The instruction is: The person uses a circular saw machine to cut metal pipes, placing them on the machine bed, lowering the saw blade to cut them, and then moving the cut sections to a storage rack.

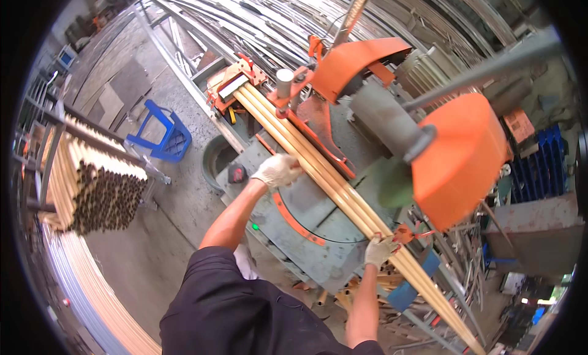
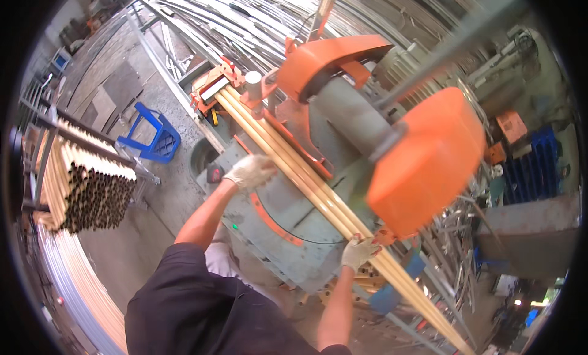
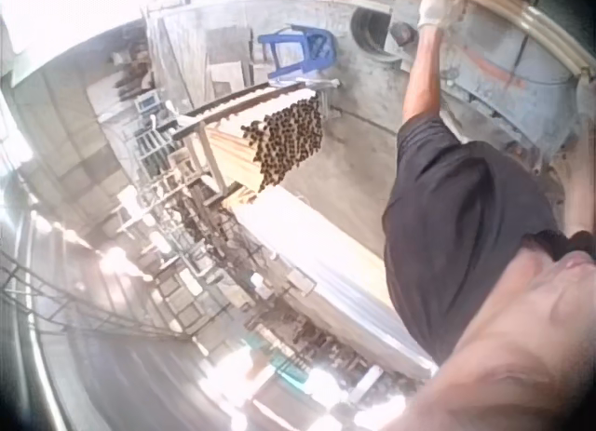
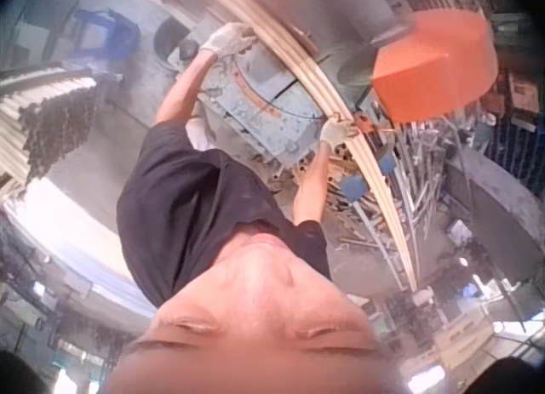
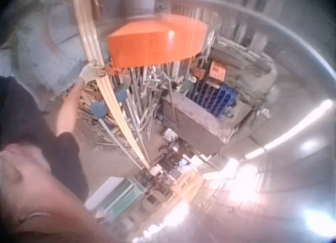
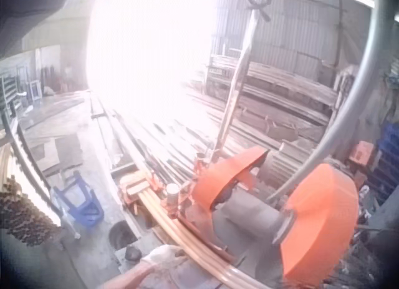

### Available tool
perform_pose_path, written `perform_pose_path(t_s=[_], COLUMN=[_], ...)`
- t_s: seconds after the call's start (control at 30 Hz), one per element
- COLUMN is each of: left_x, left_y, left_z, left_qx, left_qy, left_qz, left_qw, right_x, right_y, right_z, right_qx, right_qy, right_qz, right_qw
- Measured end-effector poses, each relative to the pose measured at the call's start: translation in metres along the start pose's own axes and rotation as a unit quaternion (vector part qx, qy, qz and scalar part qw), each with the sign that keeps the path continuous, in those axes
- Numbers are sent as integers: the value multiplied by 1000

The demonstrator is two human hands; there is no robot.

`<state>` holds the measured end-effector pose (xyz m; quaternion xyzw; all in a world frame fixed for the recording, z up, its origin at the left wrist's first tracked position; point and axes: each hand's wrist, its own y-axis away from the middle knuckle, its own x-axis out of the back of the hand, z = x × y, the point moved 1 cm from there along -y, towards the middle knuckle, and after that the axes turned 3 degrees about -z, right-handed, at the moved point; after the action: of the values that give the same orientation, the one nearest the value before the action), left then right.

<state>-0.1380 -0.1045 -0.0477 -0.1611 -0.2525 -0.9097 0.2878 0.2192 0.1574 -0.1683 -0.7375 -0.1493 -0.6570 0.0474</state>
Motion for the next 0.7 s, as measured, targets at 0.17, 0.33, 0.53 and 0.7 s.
perform_pose_path(t_s=[0.17,0.33,0.53,0.7], left_x=[130,144,177,184], left_y=[-74,-167,-170,-181], left_z=[-120,-140,-142,-146], left_qx=[-177,-285,-358,-354], left_qy=[-223,-390,-371,-368], left_qz=[317,244,176,129], left_qw=[905,841,838,850], right_x=[-4,3,12,-24], right_y=[1,48,172,275], right_z=[-47,-61,-193,-259], right_qx=[-33,18,21,29], right_qy=[-66,-361,-308,-154], right_qz=[43,-27,-170,-443], right_qw=[996,932,936,883])
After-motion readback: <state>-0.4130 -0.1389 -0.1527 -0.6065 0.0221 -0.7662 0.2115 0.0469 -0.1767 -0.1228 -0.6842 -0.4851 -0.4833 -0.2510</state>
